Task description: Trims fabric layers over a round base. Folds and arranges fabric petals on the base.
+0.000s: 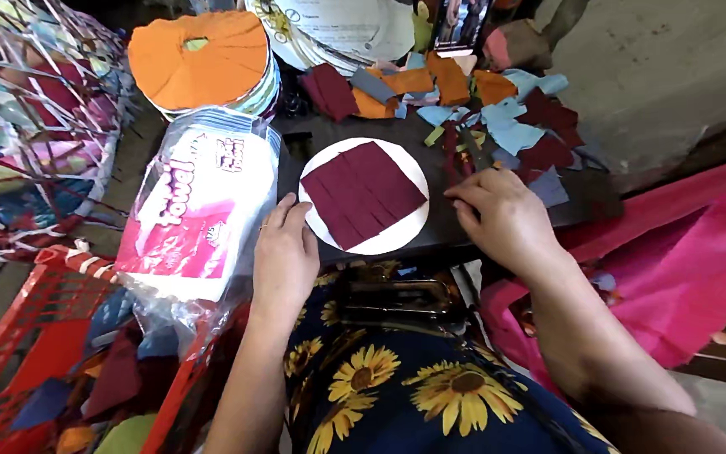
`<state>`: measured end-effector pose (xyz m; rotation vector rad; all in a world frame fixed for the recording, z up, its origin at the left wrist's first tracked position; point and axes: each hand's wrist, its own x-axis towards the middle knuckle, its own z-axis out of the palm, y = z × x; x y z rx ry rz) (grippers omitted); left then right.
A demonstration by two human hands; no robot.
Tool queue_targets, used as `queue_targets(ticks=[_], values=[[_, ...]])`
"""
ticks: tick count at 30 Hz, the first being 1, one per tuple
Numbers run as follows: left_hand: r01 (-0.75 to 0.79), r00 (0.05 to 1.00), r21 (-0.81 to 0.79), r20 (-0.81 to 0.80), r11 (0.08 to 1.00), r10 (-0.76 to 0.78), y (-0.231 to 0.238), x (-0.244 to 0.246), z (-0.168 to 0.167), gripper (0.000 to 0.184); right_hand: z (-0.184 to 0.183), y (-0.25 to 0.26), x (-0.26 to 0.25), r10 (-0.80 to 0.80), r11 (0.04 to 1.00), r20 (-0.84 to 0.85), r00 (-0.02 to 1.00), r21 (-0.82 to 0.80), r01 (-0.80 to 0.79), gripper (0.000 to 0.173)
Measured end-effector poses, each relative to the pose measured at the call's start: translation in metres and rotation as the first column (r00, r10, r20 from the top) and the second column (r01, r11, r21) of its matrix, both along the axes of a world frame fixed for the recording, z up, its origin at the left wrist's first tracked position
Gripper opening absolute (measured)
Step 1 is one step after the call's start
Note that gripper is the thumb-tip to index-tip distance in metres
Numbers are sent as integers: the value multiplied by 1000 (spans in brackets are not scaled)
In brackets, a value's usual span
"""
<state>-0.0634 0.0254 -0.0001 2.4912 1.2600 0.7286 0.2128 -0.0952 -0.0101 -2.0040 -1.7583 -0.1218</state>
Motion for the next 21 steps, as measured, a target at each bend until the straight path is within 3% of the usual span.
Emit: queue_targets(ticks=[4, 9, 16, 21], values=[[-88, 996, 71, 6, 994, 88, -19, 7, -11, 30, -3, -2, -6, -21, 996, 61, 998, 87, 16, 26], [-85, 995, 136, -38, 987, 91, -24, 12, -22, 33, -11, 9, -20, 222, 970, 32, 975, 96, -224, 42], [57, 994, 9, -92, 998, -56, 4, 14, -13, 35, -25, 8, -28, 253, 959, 49, 966, 117, -257, 36], [65, 995, -67, -67, 996, -69, 10, 14, -6, 33, -28, 6, -29, 239, 961, 47, 970, 134, -243, 37]])
